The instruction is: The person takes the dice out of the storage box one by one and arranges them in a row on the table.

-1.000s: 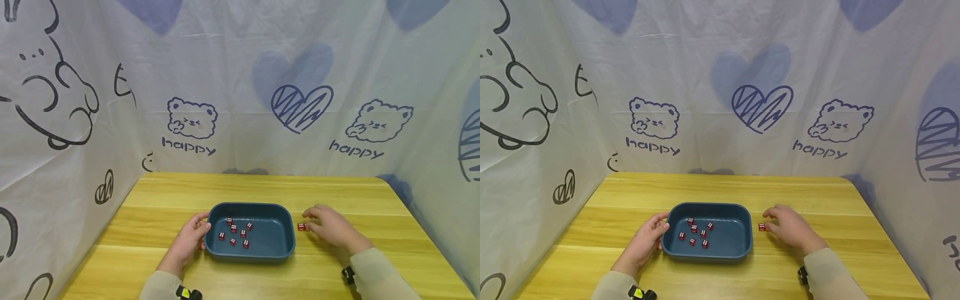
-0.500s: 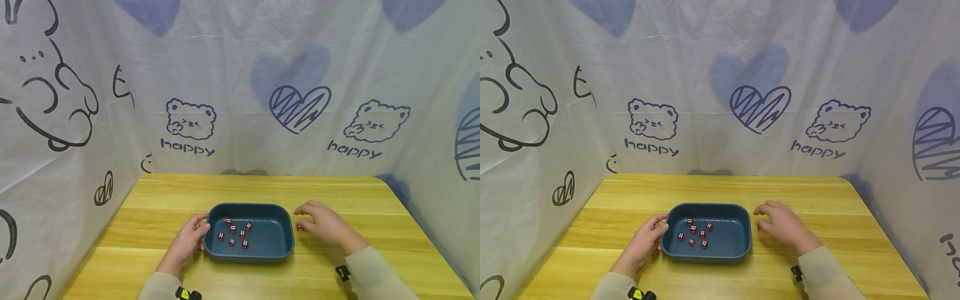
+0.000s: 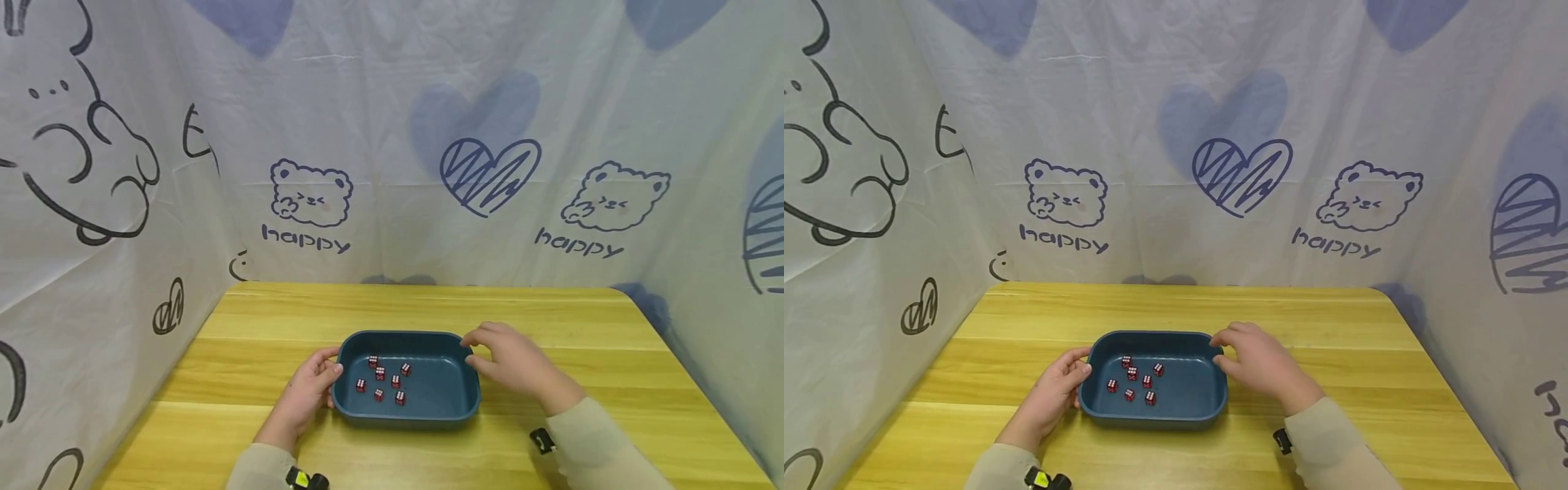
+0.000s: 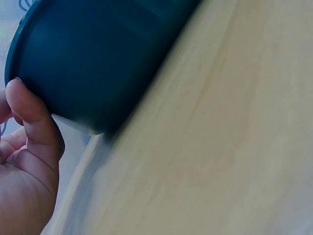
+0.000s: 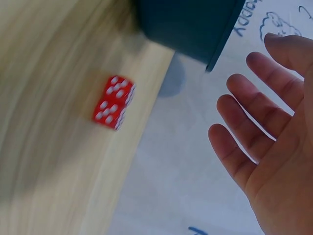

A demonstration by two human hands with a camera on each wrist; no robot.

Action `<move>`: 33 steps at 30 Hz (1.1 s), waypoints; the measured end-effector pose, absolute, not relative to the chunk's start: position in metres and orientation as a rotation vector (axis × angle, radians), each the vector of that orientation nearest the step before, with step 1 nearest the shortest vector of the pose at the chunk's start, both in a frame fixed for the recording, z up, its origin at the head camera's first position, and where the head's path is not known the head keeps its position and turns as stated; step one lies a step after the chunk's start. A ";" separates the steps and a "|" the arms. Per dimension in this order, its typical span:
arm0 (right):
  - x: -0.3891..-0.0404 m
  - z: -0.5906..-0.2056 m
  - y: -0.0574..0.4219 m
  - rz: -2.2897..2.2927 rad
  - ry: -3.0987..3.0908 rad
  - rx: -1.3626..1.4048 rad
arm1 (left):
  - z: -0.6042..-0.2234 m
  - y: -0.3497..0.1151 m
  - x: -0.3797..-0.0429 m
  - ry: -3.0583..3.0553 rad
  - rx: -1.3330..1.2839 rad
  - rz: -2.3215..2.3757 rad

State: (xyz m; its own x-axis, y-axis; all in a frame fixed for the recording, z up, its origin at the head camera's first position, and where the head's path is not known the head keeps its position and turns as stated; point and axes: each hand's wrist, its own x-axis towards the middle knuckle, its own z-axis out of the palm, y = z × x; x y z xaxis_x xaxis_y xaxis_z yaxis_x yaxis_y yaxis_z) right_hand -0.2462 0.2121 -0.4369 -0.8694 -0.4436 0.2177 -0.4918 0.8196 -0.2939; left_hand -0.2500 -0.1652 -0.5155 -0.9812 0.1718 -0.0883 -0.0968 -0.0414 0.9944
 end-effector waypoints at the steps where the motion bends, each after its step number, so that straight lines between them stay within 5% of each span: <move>1: -0.246 -0.436 0.209 0.511 -2.868 0.736 | -0.516 -0.165 -0.250 2.037 0.082 2.141; 18: -0.248 -0.407 0.150 0.407 -2.985 0.915 | -0.512 -0.164 -0.250 2.031 0.076 2.137; 33: -0.303 -0.413 0.095 0.140 -3.193 1.041 | -0.513 -0.167 -0.250 2.043 0.113 2.118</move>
